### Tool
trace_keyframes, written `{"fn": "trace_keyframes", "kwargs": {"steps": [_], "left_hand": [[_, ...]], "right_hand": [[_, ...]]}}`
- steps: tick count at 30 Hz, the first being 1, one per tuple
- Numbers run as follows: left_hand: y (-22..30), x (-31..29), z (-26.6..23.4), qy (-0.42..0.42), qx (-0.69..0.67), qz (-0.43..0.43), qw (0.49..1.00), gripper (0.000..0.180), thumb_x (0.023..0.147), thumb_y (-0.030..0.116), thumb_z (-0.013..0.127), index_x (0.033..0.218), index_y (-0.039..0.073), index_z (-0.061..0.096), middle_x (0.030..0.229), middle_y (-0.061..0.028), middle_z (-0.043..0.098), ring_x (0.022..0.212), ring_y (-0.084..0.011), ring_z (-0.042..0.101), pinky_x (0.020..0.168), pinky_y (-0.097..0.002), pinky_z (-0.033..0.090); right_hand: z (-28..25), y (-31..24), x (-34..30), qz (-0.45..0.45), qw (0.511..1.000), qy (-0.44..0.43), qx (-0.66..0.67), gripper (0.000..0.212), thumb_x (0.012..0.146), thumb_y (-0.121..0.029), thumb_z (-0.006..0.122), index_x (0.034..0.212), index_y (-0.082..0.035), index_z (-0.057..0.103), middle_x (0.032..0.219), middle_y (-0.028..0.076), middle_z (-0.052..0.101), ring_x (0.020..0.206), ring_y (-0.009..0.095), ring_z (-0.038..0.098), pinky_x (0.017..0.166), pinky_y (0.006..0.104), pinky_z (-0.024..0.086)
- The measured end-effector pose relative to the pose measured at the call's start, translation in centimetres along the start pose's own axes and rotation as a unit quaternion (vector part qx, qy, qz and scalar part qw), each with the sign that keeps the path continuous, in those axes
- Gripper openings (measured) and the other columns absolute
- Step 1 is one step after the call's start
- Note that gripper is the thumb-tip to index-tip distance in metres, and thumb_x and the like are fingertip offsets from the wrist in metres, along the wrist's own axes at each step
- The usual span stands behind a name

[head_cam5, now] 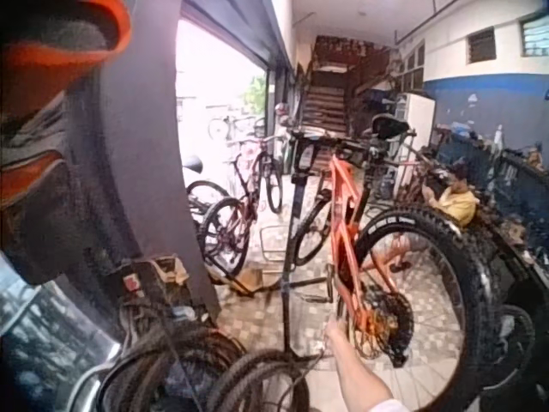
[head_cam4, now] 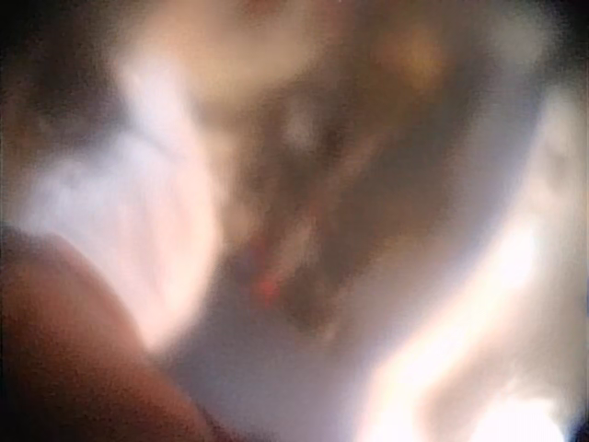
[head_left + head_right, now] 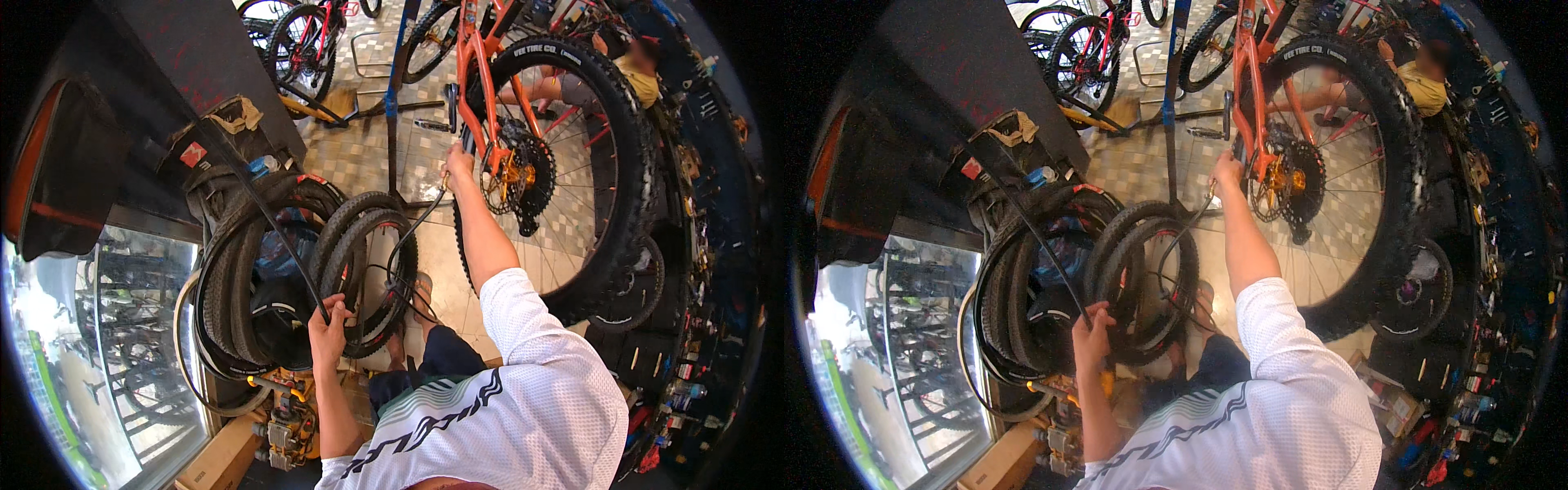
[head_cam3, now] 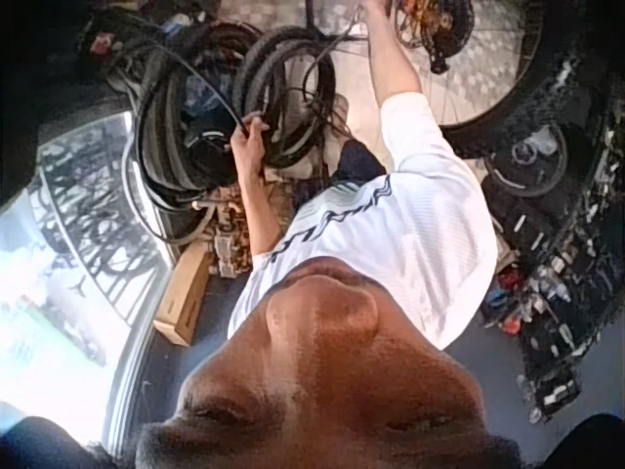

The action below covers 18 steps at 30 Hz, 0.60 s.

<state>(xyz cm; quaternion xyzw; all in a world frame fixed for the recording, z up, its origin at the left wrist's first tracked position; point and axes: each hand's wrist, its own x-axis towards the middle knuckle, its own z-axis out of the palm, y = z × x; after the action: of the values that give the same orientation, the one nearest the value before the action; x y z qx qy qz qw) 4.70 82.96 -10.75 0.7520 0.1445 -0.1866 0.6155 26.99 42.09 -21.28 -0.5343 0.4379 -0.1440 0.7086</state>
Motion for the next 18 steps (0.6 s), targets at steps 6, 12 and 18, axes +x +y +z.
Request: {"fn": "trace_keyframes", "kwargs": {"steps": [6, 12, 18], "left_hand": [[-1.2, 0.8, 1.1, -0.002, 0.007, -0.023, 1.0, 0.03, 0.102, 0.022, 0.059, 0.118, -0.003, 0.065, 0.083, -0.0038, 0.067, 0.079, -0.0095, 0.059, 0.075, -0.0264, 0.047], [-2.2, 1.3, 2.8, -0.01, 0.015, -0.051, 0.999, 0.028, 0.102, 0.02, 0.058, 0.119, -0.002, 0.065, 0.083, -0.0034, 0.067, 0.08, -0.0086, 0.059, 0.075, -0.0263, 0.046], [-2.4, 2.4, 4.3, -0.013, 0.005, -0.07, 0.997, 0.032, 0.103, 0.024, 0.058, 0.119, -0.002, 0.065, 0.083, -0.004, 0.067, 0.083, -0.0103, 0.059, 0.077, -0.0288, 0.047]], "right_hand": [[2.6, -0.3, 7.0, -0.012, 1.0, 0.016, 0.011, 0.044, 0.105, -0.044, 0.044, 0.098, -0.003, 0.057, 0.055, 0.003, 0.038, 0.042, 0.017, 0.041, 0.039, 0.0366, 0.039], [4.9, -1.6, 11.1, 0.02, 0.996, 0.003, 0.082, 0.043, 0.106, -0.044, 0.042, 0.094, -0.004, 0.053, 0.06, 0.002, 0.039, 0.044, 0.013, 0.04, 0.037, 0.0313, 0.035], [7.2, -2.7, 12.1, 0.041, 0.991, -0.033, 0.125, 0.04, 0.106, -0.041, 0.043, 0.096, -0.004, 0.053, 0.063, 0.002, 0.039, 0.044, 0.013, 0.04, 0.037, 0.0296, 0.034]]}}
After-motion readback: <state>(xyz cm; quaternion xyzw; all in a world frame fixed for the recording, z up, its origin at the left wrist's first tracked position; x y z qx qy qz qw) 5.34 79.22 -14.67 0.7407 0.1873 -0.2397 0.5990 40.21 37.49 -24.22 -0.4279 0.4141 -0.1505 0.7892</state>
